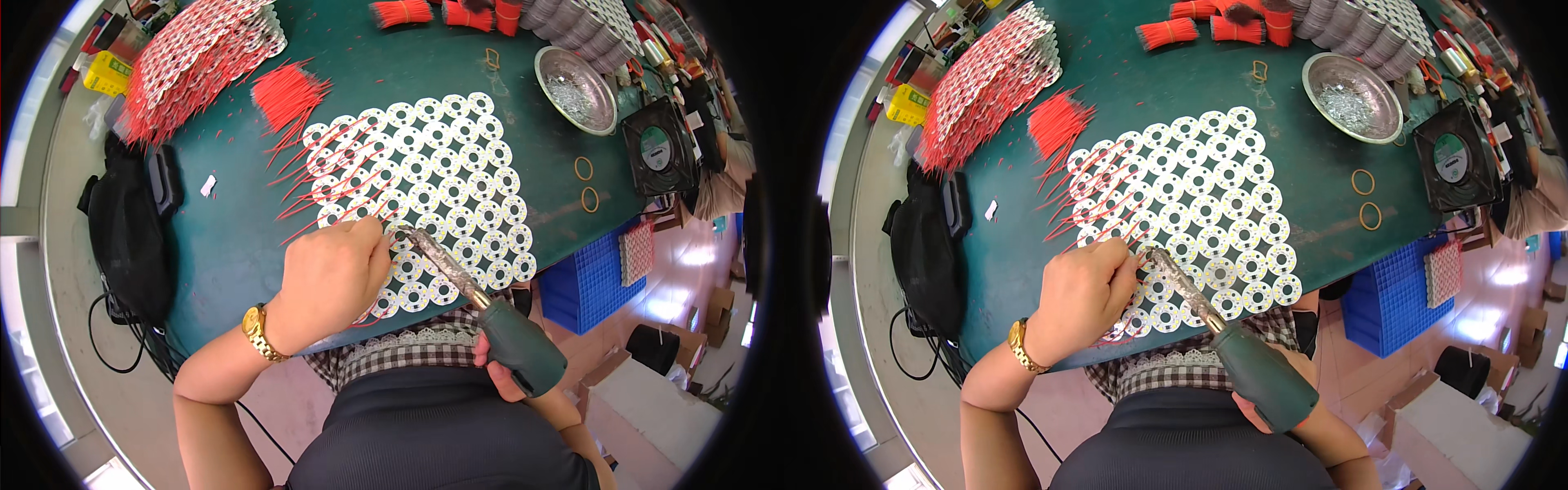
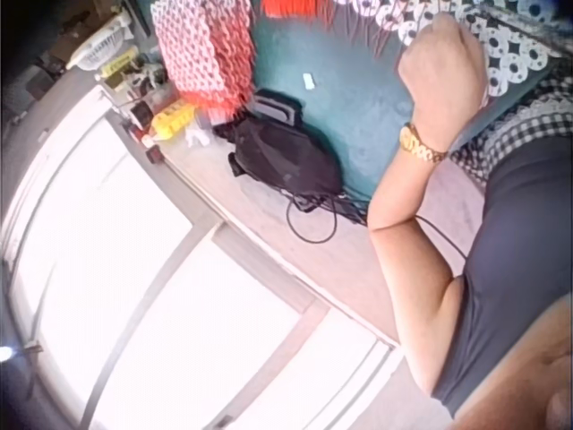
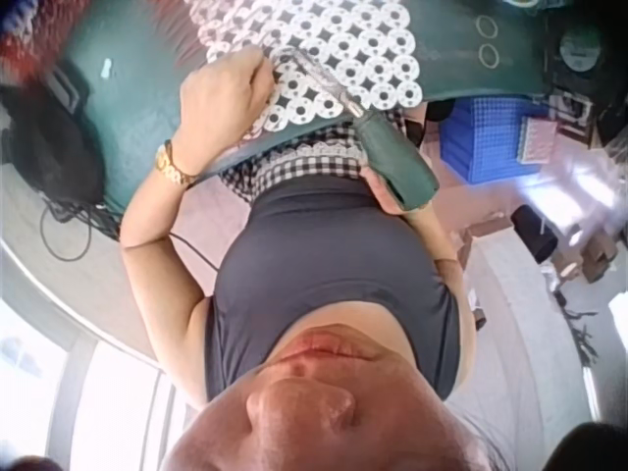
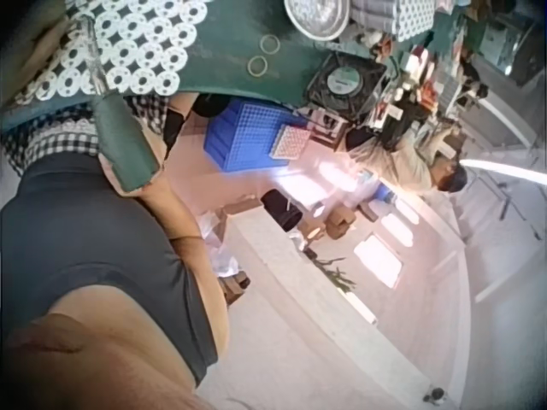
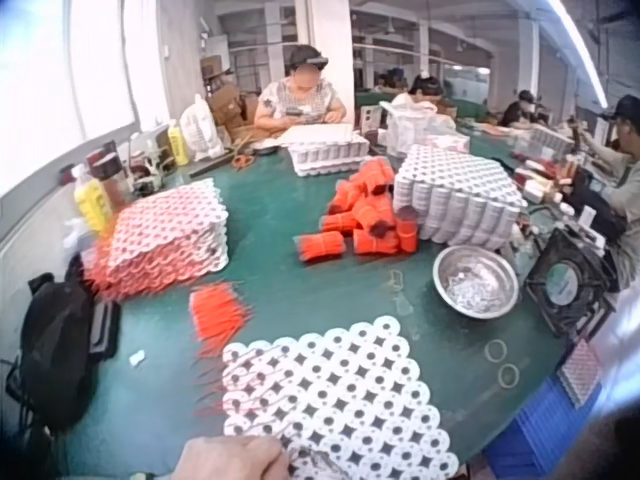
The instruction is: The person solders wires onto the circular LED board panel using a handheld soldering tool.
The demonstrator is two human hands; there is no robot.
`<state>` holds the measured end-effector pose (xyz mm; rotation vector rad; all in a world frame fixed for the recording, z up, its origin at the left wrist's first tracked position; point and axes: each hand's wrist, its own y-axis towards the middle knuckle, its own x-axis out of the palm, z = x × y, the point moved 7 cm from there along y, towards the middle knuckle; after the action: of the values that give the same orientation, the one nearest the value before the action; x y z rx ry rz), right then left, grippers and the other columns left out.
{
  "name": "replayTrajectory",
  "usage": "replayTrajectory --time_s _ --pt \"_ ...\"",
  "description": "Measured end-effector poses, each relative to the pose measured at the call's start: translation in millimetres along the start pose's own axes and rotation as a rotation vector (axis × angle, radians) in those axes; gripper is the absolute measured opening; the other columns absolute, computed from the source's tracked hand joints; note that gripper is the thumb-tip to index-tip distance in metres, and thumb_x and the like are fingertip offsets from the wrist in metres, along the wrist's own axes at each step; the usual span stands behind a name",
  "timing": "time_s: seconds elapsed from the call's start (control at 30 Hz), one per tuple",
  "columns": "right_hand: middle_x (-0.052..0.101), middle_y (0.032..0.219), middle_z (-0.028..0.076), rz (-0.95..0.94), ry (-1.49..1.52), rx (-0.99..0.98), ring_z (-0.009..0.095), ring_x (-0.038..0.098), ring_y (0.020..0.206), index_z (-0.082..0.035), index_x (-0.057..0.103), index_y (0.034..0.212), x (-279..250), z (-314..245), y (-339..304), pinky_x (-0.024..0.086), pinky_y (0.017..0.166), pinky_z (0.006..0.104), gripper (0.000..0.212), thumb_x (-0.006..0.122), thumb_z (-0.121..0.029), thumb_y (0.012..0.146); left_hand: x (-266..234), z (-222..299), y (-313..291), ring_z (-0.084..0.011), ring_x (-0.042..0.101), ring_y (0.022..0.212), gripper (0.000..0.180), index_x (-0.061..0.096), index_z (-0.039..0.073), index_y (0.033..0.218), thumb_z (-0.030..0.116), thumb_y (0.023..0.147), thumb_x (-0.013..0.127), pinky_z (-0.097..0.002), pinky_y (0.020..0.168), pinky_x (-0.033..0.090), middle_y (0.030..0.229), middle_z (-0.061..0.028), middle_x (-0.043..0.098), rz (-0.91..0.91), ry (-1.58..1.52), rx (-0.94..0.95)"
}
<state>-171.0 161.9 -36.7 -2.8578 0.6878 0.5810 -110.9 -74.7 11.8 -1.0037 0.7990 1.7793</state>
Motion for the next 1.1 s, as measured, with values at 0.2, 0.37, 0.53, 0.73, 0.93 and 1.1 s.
replayTrajectory --time_s 0.2,0.37,0.53,0.73,0.93,1.1 --pt "0.056 0.087 0.009 0.056 0.678 0.301 0.012 0.055 0.069 -0.001 0.052 0.111 6.3 15.5 -9.8 0.047 0.059 0.0260 0.038 0.063 -0.029 0.087 -5.0 2.0 -2.1 -0.0313 0.055 0.053 0.023 0.051 0.005 0.070 0.015 0.087 0.062 -0.0408 0.049 0.041 0.060 -0.0120 0.055 -0.029 -0.001 0.006" --pt "0.055 0.093 0.009 0.015 0.363 0.121 0.012 0.054 0.074 -0.003 0.048 0.119 -0.5 9.9 -7.0 0.046 0.060 0.0256 0.044 0.062 -0.033 0.089 -46.2 8.6 -2.9 -0.0300 0.055 0.055 0.017 0.055 0.003 0.075 0.011 0.087 0.062 -0.0375 0.051 0.042 0.064 -0.0123 0.057 -0.116 0.162 -0.026" --pt "0.055 0.090 0.009 -0.041 0.330 0.128 0.013 0.055 0.073 -0.004 0.050 0.115 -1.7 9.8 -10.6 0.045 0.060 0.0259 0.045 0.061 -0.039 0.089 -55.5 21.9 -2.9 -0.0295 0.053 0.055 0.018 0.052 0.004 0.073 0.007 0.083 0.066 -0.0386 0.049 0.041 0.062 -0.0111 0.051 0.130 -0.177 0.008" --pt "0.058 0.084 0.008 -0.071 0.247 0.044 0.013 0.057 0.071 -0.001 0.054 0.102 -3.1 5.2 -10.9 0.046 0.061 0.0262 0.053 0.061 -0.051 0.086 -3.1 4.0 -8.4 -0.0262 0.051 0.048 0.014 0.057 0.003 0.073 0.007 0.083 0.066 -0.0358 0.046 0.039 0.057 -0.0101 0.052 0.153 -0.058 0.070" --pt "0.068 0.082 0.004 -0.039 0.248 0.063 0.018 0.067 0.072 -0.008 0.066 0.094 -6.1 1.9 -10.5 0.053 0.065 0.0295 0.020 0.066 -0.016 0.076 -1.6 2.9 -7.0 -0.0265 0.051 0.049 0.016 0.057 0.004 0.072 0.010 0.083 0.066 -0.0364 0.046 0.038 0.058 -0.0099 0.052 0.102 -0.071 0.026" --pt "0.058 0.077 0.006 -0.042 0.325 0.112 0.014 0.059 0.068 -0.001 0.058 0.090 -1.2 2.1 -7.8 0.049 0.062 0.0274 0.054 0.065 -0.054 0.082 -2.7 6.4 -5.3 -0.0269 0.051 0.050 0.016 0.056 0.005 0.072 0.011 0.083 0.066 -0.0368 0.047 0.039 0.058 -0.0100 0.052 0.085 -0.076 0.047"
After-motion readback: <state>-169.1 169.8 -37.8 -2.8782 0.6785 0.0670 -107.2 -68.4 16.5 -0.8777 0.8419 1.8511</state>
